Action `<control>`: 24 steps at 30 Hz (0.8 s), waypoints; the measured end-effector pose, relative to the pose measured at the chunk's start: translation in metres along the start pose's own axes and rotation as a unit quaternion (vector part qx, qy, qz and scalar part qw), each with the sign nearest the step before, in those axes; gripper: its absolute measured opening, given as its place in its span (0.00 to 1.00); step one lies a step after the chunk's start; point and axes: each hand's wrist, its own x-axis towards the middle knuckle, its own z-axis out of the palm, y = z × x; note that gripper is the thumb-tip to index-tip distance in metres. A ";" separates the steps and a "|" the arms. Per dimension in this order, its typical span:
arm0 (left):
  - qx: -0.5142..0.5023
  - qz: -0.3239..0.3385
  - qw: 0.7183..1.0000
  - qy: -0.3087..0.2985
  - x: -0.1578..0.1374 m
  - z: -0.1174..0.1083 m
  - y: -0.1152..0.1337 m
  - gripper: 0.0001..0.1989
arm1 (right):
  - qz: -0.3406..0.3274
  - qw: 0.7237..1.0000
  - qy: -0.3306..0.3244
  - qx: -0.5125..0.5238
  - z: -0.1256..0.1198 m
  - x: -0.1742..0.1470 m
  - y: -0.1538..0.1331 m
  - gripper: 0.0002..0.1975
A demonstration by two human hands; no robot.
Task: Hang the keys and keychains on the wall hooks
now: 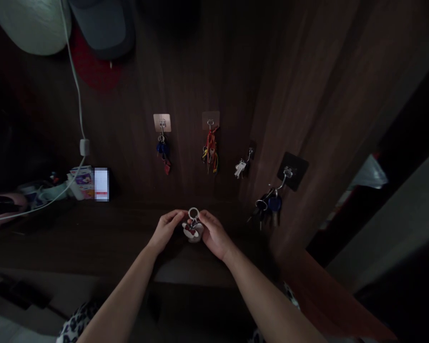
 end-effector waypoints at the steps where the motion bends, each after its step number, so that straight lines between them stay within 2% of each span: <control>1: 0.022 0.002 1.000 0.003 0.000 0.000 0.000 0.18 | -0.003 1.000 0.001 0.004 -0.001 0.000 0.000 0.13; 5: 0.144 0.021 0.989 0.001 0.002 0.001 -0.006 0.16 | -0.013 1.000 0.013 0.007 -0.004 0.001 0.000 0.14; 8: 0.195 0.022 0.980 -0.016 0.003 0.001 -0.011 0.15 | -0.021 0.999 0.024 0.018 -0.005 0.002 -0.001 0.13; 15: 0.195 0.013 0.980 -0.021 0.005 -0.001 -0.014 0.18 | -0.027 0.999 0.027 0.039 -0.004 -0.001 -0.008 0.14; 19: 0.196 0.008 0.980 -0.022 0.006 -0.001 -0.015 0.18 | -0.053 0.997 0.025 0.052 -0.006 -0.002 -0.013 0.13; 24: 0.163 -0.011 0.986 -0.015 0.008 -0.002 -0.022 0.17 | -0.079 0.992 0.064 0.080 -0.017 -0.005 -0.017 0.13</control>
